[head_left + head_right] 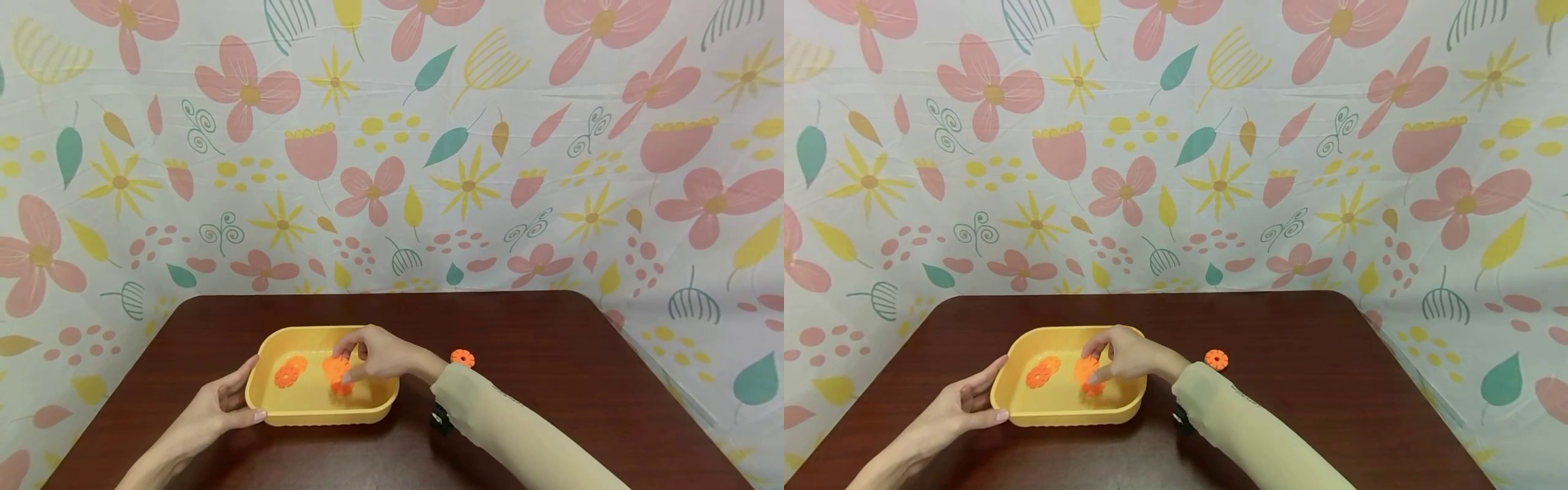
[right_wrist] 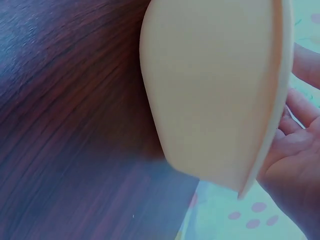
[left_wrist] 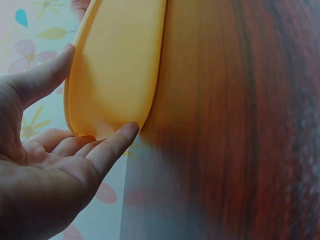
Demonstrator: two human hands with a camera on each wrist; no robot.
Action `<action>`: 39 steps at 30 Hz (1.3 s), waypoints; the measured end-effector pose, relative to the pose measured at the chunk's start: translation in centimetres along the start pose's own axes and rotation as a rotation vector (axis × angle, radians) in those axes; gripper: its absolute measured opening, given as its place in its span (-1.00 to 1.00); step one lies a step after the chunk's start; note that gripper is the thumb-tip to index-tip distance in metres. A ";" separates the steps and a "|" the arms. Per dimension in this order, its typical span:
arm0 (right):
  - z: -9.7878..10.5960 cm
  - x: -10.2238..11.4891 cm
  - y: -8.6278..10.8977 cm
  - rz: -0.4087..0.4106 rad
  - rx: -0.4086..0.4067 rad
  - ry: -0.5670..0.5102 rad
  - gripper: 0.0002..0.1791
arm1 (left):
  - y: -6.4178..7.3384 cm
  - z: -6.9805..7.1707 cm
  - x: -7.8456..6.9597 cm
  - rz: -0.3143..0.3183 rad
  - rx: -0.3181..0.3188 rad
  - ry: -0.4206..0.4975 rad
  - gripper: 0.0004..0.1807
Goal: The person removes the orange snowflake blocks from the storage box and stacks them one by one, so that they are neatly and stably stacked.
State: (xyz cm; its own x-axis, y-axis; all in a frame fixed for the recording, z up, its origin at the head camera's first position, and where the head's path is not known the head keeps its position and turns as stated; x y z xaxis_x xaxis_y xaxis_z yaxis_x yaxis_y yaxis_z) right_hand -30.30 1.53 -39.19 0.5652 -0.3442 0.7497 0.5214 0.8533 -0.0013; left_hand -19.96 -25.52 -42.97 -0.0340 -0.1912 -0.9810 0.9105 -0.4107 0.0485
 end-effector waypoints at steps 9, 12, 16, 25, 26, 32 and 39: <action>1.4 -0.3 1.9 0.017 -0.042 -0.024 -0.62 | 0.0 -0.1 0.0 -0.006 0.007 0.001 0.08; 1.8 -0.5 2.7 0.006 -0.061 -0.032 -0.62 | 0.0 -0.1 0.0 -0.003 0.006 0.001 0.08; 2.3 -0.4 3.6 0.000 -0.087 -0.032 -0.63 | 0.0 -0.1 0.0 0.004 -0.001 -0.002 0.08; 3.3 -0.7 5.7 -0.007 -0.149 -0.032 -0.62 | 0.0 -0.1 -0.1 -0.007 0.006 0.007 0.08; 3.4 -0.8 6.0 -0.011 -0.154 -0.039 -0.61 | 0.0 -0.1 -0.1 -0.007 0.007 0.007 0.08; 4.2 -1.7 7.6 -0.016 -0.195 -0.051 -0.59 | 0.0 -0.1 -0.1 -0.004 0.006 0.008 0.08; 5.0 -2.9 9.1 0.001 -0.237 -0.030 -0.63 | 0.1 -0.2 -0.1 -0.013 0.009 0.005 0.07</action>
State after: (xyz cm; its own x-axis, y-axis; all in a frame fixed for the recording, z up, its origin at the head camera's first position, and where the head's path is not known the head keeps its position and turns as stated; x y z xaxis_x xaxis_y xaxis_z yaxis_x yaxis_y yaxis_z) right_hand -30.33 12.25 -38.07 0.5483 -0.3291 0.7688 0.6584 0.7367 -0.1542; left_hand -19.82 -25.36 -42.87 -0.0435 -0.1817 -0.9824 0.9063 -0.4210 0.0377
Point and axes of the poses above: each hand's wrist, its own y-axis away from the middle knuckle, its own z-axis out of the back of the hand, x = y × z, the point moved 5 cm from there along -y, towards the middle knuckle, and after that the axes turned 6 degrees about x, right-handed, at the moved point
